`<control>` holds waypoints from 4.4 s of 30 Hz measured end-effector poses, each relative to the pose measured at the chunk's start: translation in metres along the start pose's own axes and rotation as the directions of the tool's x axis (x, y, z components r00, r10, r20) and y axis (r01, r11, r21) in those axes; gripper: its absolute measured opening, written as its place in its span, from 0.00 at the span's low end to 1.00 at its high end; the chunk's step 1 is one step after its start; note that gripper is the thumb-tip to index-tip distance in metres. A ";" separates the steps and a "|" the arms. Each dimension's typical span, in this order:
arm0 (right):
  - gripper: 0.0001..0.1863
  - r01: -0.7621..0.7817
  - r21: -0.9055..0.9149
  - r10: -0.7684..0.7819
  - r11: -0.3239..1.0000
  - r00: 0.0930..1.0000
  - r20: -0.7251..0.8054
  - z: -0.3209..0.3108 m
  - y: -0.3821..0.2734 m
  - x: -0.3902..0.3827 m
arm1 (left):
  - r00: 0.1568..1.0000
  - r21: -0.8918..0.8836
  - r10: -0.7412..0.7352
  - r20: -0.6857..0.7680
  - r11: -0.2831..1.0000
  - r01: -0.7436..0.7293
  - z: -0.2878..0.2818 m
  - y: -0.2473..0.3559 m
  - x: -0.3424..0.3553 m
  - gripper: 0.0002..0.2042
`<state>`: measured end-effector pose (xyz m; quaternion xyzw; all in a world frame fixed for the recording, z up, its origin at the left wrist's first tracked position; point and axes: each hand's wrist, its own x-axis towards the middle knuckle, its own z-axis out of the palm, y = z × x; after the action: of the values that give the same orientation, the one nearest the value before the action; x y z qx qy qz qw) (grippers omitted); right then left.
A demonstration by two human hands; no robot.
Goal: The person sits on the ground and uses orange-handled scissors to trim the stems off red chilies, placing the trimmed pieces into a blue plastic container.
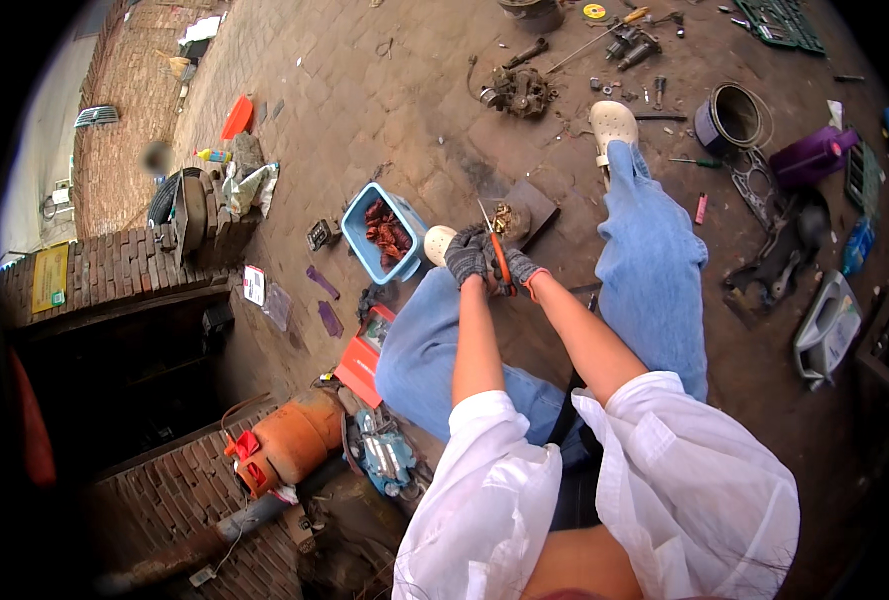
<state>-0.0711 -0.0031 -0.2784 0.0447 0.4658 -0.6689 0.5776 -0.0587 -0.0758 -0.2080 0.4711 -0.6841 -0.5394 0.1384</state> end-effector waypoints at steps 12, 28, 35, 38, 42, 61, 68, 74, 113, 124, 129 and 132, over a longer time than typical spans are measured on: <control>0.35 0.367 -0.908 -0.446 0.200 0.860 0.249 0.003 -0.014 -0.015 | 0.990 -0.146 -0.102 0.099 0.983 0.116 -0.007 -0.042 0.021 0.11; 0.31 0.136 -0.716 -0.163 0.685 0.986 0.032 0.005 -0.023 -0.025 | 0.990 -0.296 -0.125 0.066 0.945 0.139 -0.008 -0.070 0.038 0.09; 0.21 0.189 -0.160 -0.216 0.969 0.961 -0.175 -0.013 -0.013 0.004 | 0.947 -0.574 -0.307 0.090 0.762 0.301 -0.016 -0.011 0.006 0.14; 0.12 0.342 0.132 -0.315 0.930 0.930 -0.188 -0.015 -0.028 0.016 | 0.990 -0.551 -0.058 0.130 0.826 0.121 -0.022 0.017 -0.016 0.16; 0.11 0.280 0.215 -0.282 0.936 0.959 -0.019 0.035 -0.087 -0.061 | 0.986 -0.555 0.164 0.012 0.822 -0.130 -0.058 0.040 -0.054 0.19; 0.11 0.872 -0.286 -0.896 0.398 0.436 0.082 -0.007 -0.083 -0.105 | 0.948 -0.624 0.294 0.123 0.766 -0.156 -0.036 0.090 -0.137 0.16; 0.11 0.471 0.435 -0.550 0.767 0.832 0.068 0.027 -0.121 -0.163 | 0.958 -0.662 0.255 0.128 0.742 -0.109 -0.048 0.084 -0.137 0.16; 0.11 0.735 0.008 -0.734 0.678 0.675 0.073 0.026 -0.118 -0.169 | 0.931 -0.482 0.277 0.238 0.866 -0.135 -0.060 0.100 -0.143 0.16; 0.20 0.661 -0.107 -0.634 0.743 0.746 0.205 0.006 -0.089 -0.140 | 0.962 -0.307 0.149 0.230 0.949 -0.073 -0.067 0.096 -0.142 0.08; 0.16 0.619 0.147 -0.634 0.772 0.766 0.106 0.034 -0.113 -0.170 | 0.761 -0.646 -0.004 0.649 0.524 0.555 -0.073 0.103 -0.151 0.12; 0.16 0.666 0.180 -0.687 0.724 0.718 0.110 0.025 -0.114 -0.165 | 0.663 -0.629 0.067 0.746 0.398 0.668 -0.064 0.095 -0.146 0.12; 0.17 0.660 0.085 -0.665 0.746 0.739 0.106 0.025 -0.105 -0.154 | 0.683 -0.651 0.113 0.722 0.445 0.614 -0.065 0.084 -0.140 0.11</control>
<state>-0.0945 0.0822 -0.1121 -0.1552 0.3987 -0.8415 0.3299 0.0181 -0.0065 -0.0659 0.2085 -0.2292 -0.9508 0.0059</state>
